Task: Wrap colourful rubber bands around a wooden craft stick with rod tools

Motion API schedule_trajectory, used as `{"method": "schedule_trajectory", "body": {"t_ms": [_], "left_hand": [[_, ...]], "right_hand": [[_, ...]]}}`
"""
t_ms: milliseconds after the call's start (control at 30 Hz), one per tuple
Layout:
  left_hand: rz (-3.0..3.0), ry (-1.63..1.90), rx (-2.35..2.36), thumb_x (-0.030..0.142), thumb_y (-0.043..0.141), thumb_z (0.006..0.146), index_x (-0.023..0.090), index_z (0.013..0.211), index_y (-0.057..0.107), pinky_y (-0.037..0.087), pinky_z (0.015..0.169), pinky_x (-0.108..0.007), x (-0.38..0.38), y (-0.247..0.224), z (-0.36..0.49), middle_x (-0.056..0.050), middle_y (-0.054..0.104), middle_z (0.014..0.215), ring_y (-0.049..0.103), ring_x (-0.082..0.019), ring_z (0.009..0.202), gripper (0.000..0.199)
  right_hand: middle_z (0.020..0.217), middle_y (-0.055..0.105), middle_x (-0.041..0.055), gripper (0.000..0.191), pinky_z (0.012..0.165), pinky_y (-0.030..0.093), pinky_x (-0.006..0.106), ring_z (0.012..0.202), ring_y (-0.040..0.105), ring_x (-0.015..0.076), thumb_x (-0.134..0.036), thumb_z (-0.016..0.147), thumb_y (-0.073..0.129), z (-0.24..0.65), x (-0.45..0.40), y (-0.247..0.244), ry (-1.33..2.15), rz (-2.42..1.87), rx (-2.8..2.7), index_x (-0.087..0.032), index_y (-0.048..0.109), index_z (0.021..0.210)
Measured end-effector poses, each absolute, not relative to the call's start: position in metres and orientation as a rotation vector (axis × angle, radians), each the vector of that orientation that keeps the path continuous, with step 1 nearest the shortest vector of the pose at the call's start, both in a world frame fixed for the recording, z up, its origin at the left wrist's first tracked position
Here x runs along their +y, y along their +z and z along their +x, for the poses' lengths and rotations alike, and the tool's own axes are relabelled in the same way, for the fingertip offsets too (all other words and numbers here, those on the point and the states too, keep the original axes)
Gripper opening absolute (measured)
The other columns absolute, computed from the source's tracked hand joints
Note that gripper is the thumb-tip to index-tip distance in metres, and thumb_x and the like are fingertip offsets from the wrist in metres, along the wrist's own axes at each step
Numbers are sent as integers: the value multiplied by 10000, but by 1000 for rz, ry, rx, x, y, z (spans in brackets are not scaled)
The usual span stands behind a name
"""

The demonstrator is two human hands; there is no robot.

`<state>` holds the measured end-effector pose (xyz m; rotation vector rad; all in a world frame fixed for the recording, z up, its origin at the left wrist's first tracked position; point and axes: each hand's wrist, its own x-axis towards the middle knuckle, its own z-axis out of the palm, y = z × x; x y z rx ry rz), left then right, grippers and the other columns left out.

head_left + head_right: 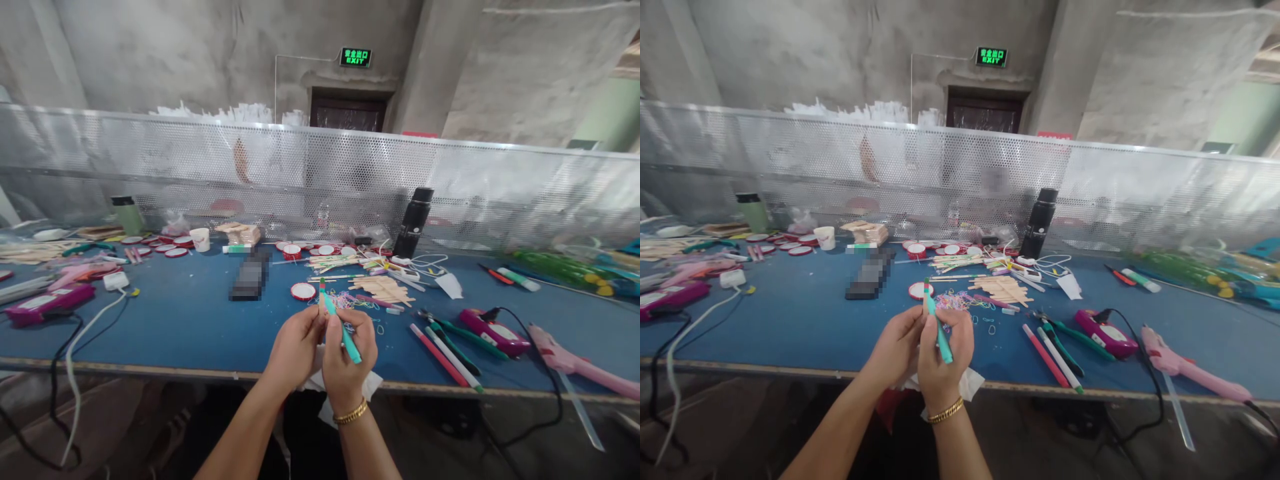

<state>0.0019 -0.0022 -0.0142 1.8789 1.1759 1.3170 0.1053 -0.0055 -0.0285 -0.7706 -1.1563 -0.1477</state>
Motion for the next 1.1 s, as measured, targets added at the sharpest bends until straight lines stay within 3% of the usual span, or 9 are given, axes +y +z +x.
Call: {"method": "schedule_trajectory", "body": {"t_ms": [733,1100], "left_hand": [[1810,1336,1169,602,491,1031,193,811,656,426,653,-272,-2,-15,3,-22,617,728,523,-184,694,493],[1850,1323,1179,524,469,1066,196,805,624,392,637,-267,-2,-16,2,2,587,725,485,-164,667,447]], "right_hand": [[837,702,22,84,728,558,325,777,688,174,-255,1000,606,105,-6,-28,-153,-787,-1130,-213,646,940],[855,695,27,108,735,558,327,786,691,176,-280,1001,602,105,-6,-29,-148,-805,-1121,-213,653,933]]}}
